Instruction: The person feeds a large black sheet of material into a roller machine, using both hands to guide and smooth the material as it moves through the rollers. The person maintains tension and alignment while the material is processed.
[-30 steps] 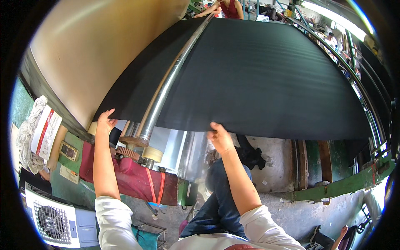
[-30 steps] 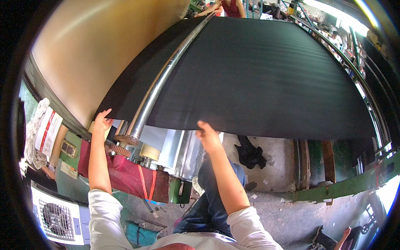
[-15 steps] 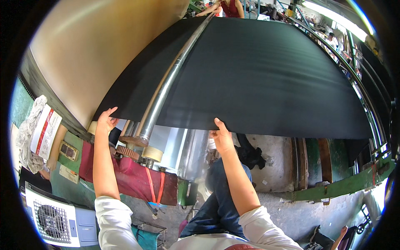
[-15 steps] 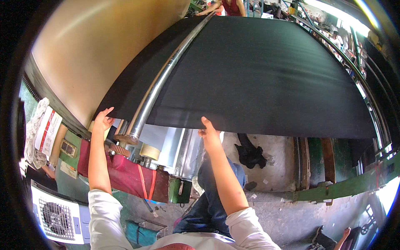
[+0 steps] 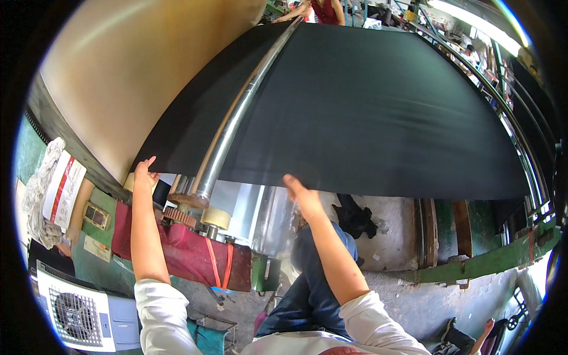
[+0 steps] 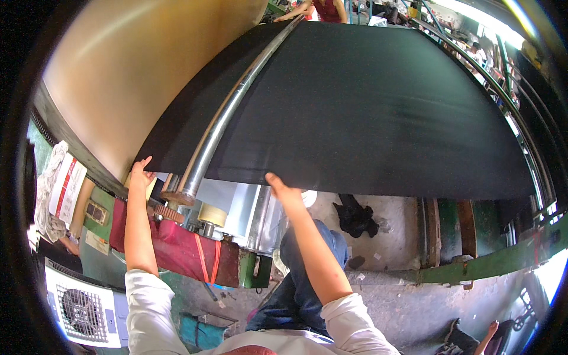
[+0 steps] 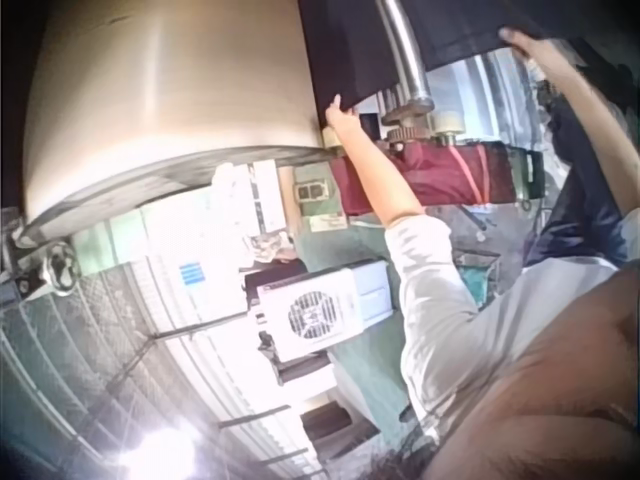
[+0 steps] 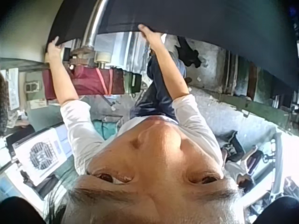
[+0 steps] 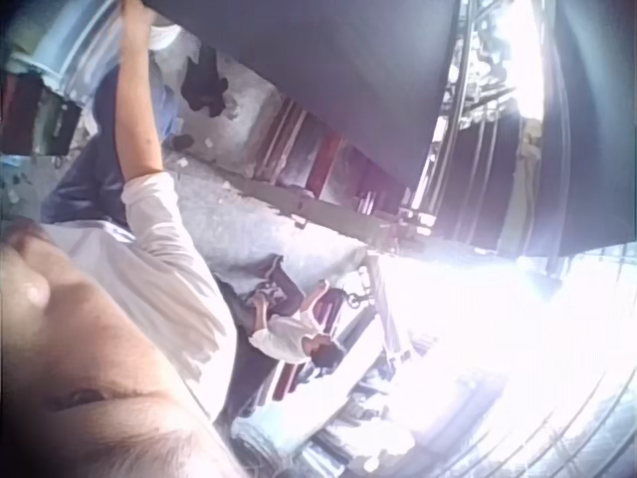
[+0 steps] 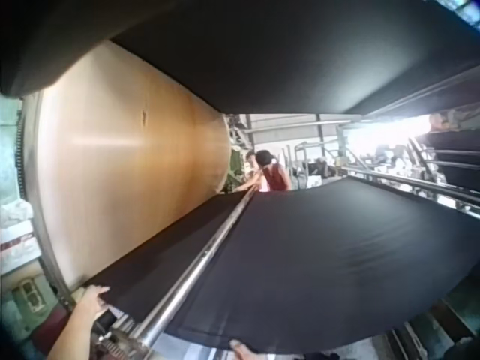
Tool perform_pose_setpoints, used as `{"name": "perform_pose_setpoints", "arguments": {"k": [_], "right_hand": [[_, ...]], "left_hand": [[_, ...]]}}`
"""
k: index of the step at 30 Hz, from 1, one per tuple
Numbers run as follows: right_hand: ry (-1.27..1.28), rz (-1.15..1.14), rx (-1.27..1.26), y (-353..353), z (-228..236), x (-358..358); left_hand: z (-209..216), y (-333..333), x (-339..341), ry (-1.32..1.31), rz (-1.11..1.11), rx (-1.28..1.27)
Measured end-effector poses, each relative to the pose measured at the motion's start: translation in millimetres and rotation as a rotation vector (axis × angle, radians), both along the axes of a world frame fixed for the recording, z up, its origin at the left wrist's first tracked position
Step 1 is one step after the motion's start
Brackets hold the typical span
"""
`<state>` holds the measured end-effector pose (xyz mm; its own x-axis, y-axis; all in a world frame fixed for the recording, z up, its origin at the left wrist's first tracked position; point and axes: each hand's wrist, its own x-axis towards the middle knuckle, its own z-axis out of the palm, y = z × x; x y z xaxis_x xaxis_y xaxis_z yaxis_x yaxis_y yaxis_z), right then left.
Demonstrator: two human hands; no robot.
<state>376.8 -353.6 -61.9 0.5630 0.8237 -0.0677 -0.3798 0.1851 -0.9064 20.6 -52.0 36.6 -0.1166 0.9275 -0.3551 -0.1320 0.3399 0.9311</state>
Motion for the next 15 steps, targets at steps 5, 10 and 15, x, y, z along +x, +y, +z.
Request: {"name": "perform_pose_setpoints", "arguments": {"k": [5,10,15], "right_hand": [[0.364,0.010,0.199,5,-15,18],[-0.079,0.410,0.088,-4,-7,1],[-0.124,0.362,0.005,5,-14,-2]], "left_hand": [[-3,2,5,-0.015,-0.114,0.034],[-2,3,5,0.087,0.045,-0.026],[-2,2,2,0.017,-0.227,-0.020]]}}
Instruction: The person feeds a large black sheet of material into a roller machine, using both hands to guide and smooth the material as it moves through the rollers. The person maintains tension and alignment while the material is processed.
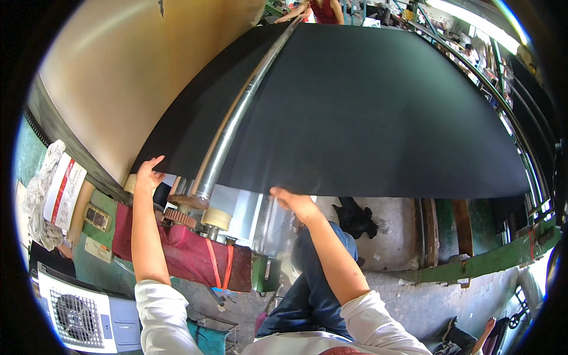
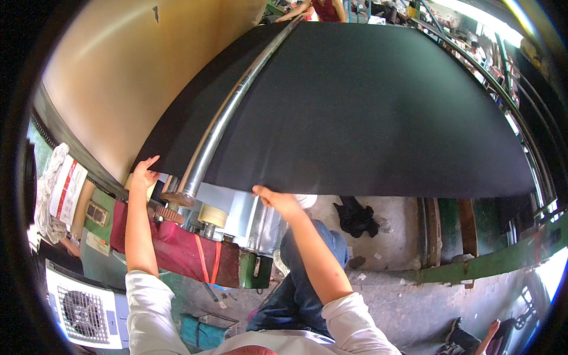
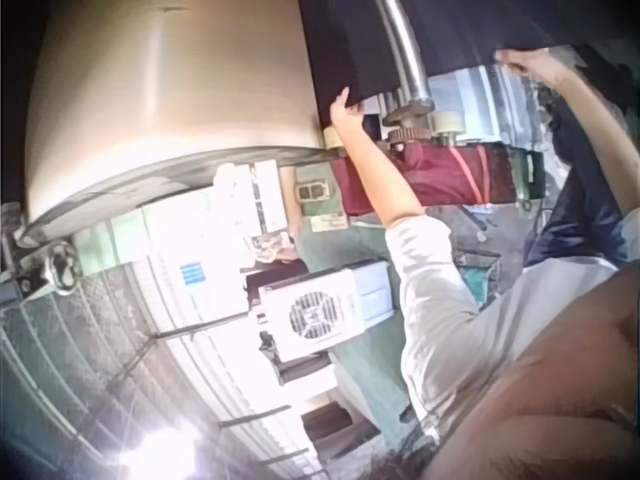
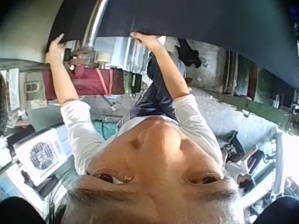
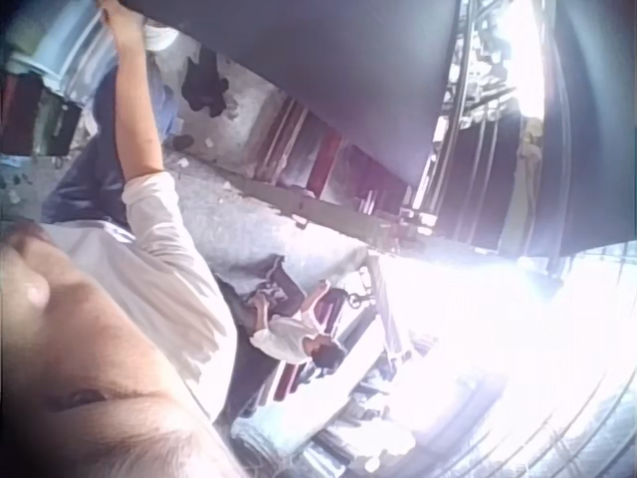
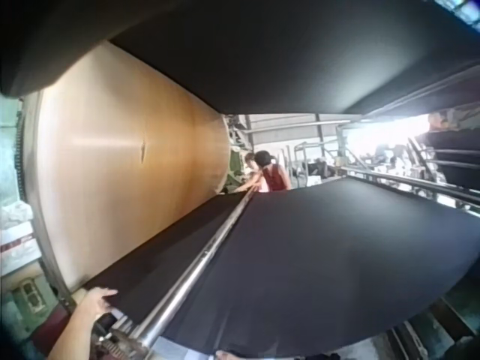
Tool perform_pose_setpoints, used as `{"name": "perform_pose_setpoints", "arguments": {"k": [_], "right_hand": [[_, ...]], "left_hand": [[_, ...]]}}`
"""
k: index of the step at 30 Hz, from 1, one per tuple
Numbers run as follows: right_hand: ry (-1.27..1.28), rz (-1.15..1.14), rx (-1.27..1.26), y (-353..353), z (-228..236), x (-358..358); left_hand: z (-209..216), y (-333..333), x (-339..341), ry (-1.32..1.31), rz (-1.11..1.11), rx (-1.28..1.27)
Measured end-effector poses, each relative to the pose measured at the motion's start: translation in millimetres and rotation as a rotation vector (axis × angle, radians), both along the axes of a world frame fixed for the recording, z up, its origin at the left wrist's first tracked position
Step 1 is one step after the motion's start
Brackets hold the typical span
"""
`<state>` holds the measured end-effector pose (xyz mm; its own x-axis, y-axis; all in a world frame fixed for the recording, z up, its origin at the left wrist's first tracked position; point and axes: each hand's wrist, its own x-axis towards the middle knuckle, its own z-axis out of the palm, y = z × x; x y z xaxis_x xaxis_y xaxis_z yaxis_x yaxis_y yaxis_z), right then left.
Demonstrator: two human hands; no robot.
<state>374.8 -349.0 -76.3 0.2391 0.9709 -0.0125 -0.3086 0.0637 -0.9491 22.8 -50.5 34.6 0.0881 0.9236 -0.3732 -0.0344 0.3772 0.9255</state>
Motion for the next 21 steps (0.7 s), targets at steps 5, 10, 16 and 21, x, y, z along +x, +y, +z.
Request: {"name": "perform_pose_setpoints", "arguments": {"k": [5,10,16,21], "right_hand": [[0.571,-0.385,0.062,-2,3,20],[0.392,0.102,0.060,-6,0,12],[-0.151,0.271,-0.068,-11,14,-1],[0.380,-0.331,0.004,3,4,8]], "left_hand": [[-1,0,8,0.020,0.054,-0.052],[-6,12,-11,0.032,0.279,0.084],[-6,7,4,0.009,0.114,-0.018],[2,9,-9,0.048,0.369,0.015]]}}
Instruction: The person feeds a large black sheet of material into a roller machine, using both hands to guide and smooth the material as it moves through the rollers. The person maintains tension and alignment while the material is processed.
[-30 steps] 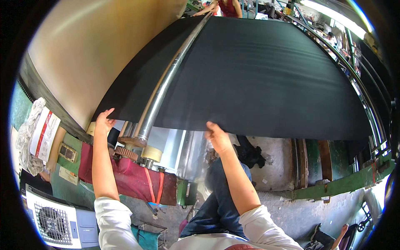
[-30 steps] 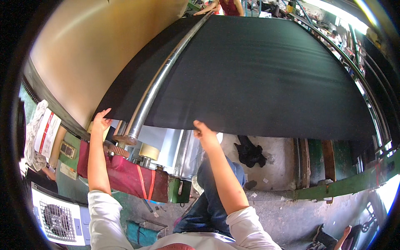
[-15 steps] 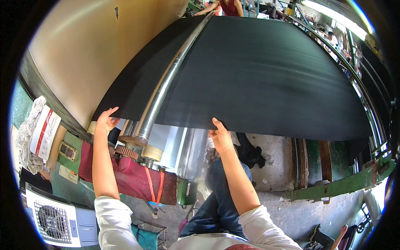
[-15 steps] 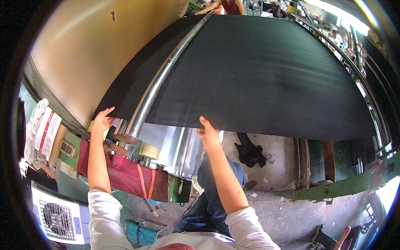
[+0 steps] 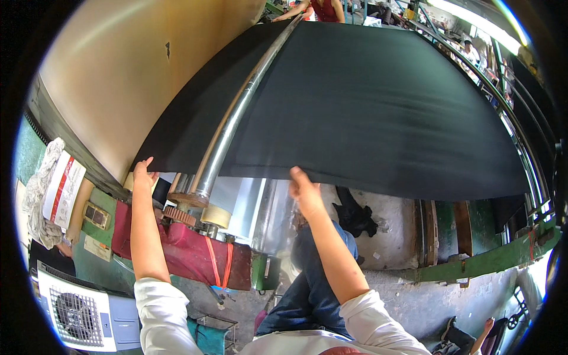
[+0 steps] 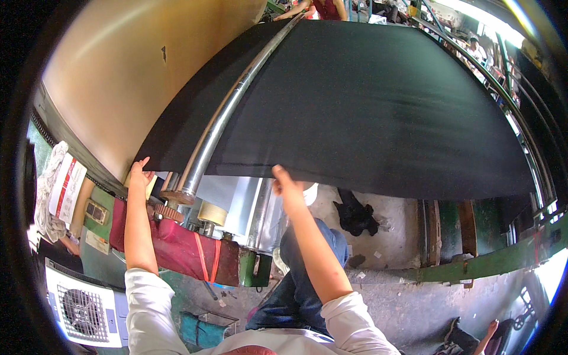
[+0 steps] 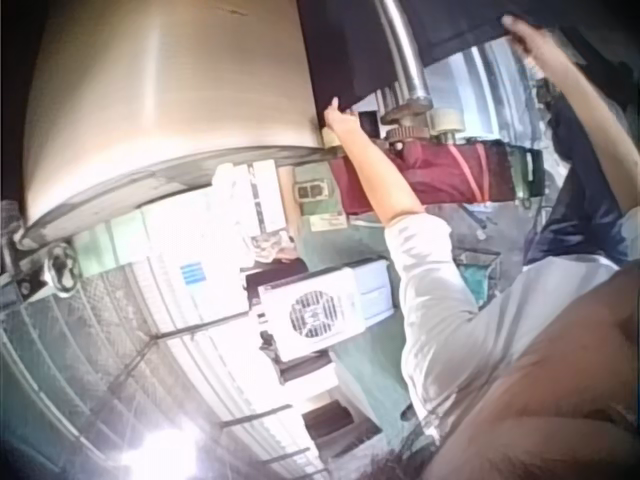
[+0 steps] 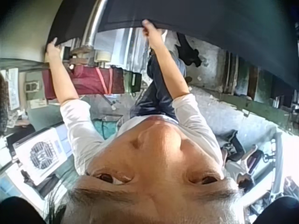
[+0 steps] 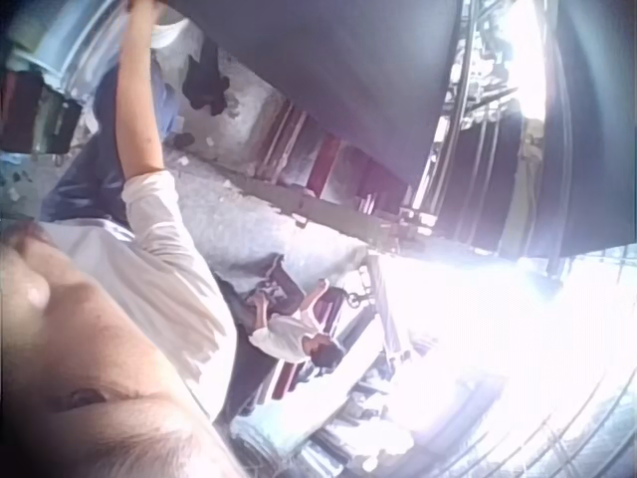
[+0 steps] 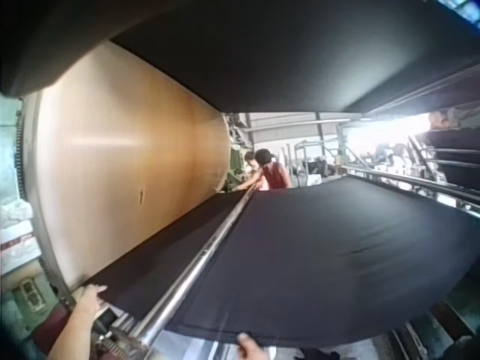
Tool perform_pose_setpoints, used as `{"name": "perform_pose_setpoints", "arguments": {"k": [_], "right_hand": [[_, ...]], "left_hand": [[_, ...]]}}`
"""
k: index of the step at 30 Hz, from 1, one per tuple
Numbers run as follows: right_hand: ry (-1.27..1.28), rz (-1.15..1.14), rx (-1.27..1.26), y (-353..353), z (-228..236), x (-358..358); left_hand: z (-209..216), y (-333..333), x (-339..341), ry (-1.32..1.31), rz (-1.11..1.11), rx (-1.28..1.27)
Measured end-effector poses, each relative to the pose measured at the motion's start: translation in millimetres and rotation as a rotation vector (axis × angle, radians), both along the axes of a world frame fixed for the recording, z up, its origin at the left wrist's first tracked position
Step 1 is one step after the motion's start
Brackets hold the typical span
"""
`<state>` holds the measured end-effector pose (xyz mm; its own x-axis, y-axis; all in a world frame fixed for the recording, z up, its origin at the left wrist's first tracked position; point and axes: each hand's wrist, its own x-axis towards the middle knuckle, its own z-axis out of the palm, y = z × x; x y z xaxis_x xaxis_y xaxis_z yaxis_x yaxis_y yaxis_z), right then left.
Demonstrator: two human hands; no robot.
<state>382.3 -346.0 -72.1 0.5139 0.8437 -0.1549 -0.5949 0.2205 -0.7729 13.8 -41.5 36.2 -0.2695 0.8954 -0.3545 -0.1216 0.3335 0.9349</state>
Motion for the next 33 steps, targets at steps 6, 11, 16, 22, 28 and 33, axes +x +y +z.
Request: {"name": "perform_pose_setpoints", "arguments": {"k": [6,11,16,22,28,33], "right_hand": [[0.322,0.148,0.242,-5,-8,13],[-0.192,0.487,0.179,-10,0,0],[-0.357,0.380,0.018,-10,10,-10],[0.209,-0.038,0.155,-5,3,9],[-0.335,0.461,0.087,-11,-1,-5],[-0.542,0.507,-0.045,-10,7,-17]], "left_hand": [[-8,-5,5,-0.040,-0.305,0.036],[1,-7,12,0.060,-0.017,-0.047],[0,-14,12,-0.004,-0.362,0.025],[-6,1,6,-0.042,-0.419,-0.054],[-6,2,9,0.000,-0.072,-0.015],[1,-11,15,-0.085,-0.524,-0.072]]}}
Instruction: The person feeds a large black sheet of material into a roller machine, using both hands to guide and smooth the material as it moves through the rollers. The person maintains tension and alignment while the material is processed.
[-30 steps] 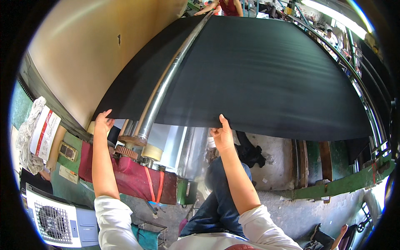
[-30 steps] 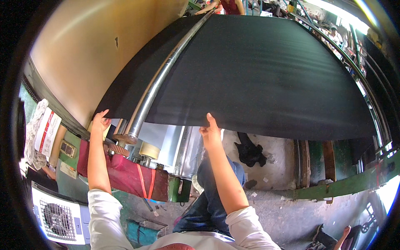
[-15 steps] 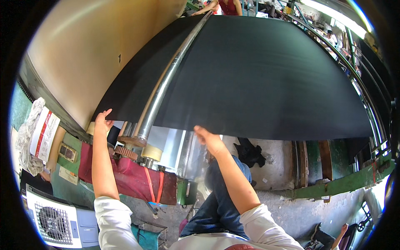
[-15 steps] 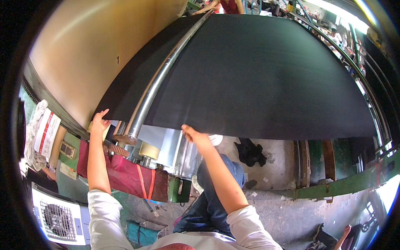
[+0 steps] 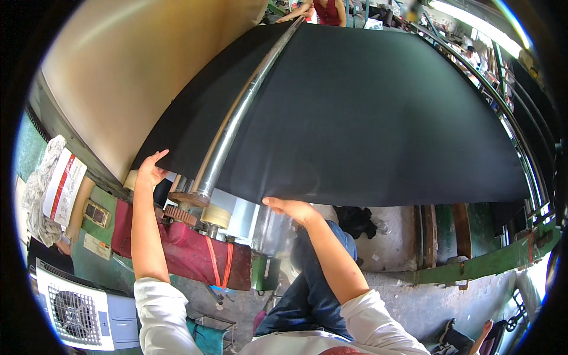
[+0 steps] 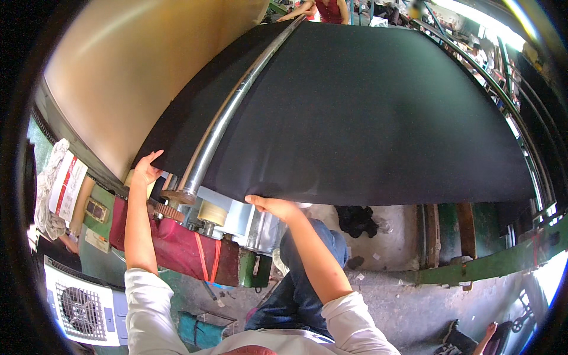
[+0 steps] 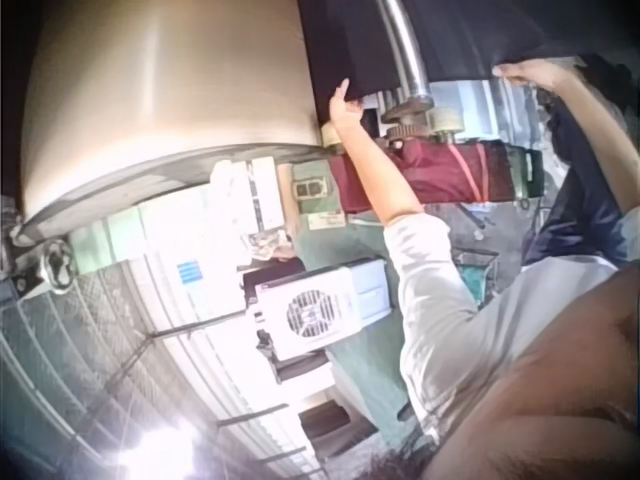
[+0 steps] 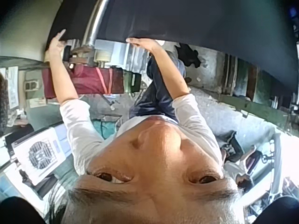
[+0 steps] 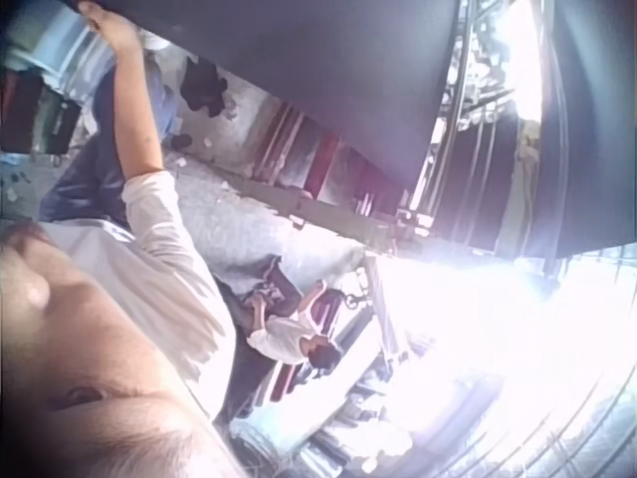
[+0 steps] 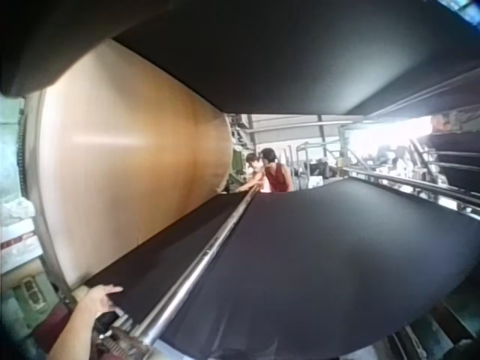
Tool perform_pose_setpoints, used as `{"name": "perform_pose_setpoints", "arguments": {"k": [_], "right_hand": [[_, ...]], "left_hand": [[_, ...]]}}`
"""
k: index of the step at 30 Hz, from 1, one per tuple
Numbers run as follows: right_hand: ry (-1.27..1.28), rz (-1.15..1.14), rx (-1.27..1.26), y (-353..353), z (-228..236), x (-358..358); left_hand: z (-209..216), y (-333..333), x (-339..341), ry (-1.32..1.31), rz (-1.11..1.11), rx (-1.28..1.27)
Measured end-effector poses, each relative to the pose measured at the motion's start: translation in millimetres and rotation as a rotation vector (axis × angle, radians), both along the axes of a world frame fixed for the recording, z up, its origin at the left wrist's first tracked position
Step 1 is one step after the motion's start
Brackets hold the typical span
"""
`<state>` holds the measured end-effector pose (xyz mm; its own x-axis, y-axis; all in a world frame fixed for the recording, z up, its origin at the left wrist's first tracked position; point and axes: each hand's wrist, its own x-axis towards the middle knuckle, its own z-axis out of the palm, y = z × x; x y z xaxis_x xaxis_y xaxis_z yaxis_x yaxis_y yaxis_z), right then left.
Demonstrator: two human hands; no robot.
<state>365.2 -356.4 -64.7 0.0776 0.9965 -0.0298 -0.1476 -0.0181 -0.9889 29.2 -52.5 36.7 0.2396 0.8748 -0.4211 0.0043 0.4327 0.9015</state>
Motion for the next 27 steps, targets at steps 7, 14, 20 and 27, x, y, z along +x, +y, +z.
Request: {"name": "perform_pose_setpoints", "arguments": {"k": [7,14,20,27], "right_hand": [[0.760,-0.592,0.105,14,-9,22],[0.447,-0.024,0.107,1,-10,15],[0.142,-0.188,0.056,5,-1,-6],[0.819,-0.473,0.139,9,-2,25]], "left_hand": [[-13,14,-22,0.081,0.419,0.122],[-8,11,-12,0.046,0.430,0.150],[-4,0,0,0.006,0.176,0.061],[2,-5,7,0.145,0.545,0.123]]}}
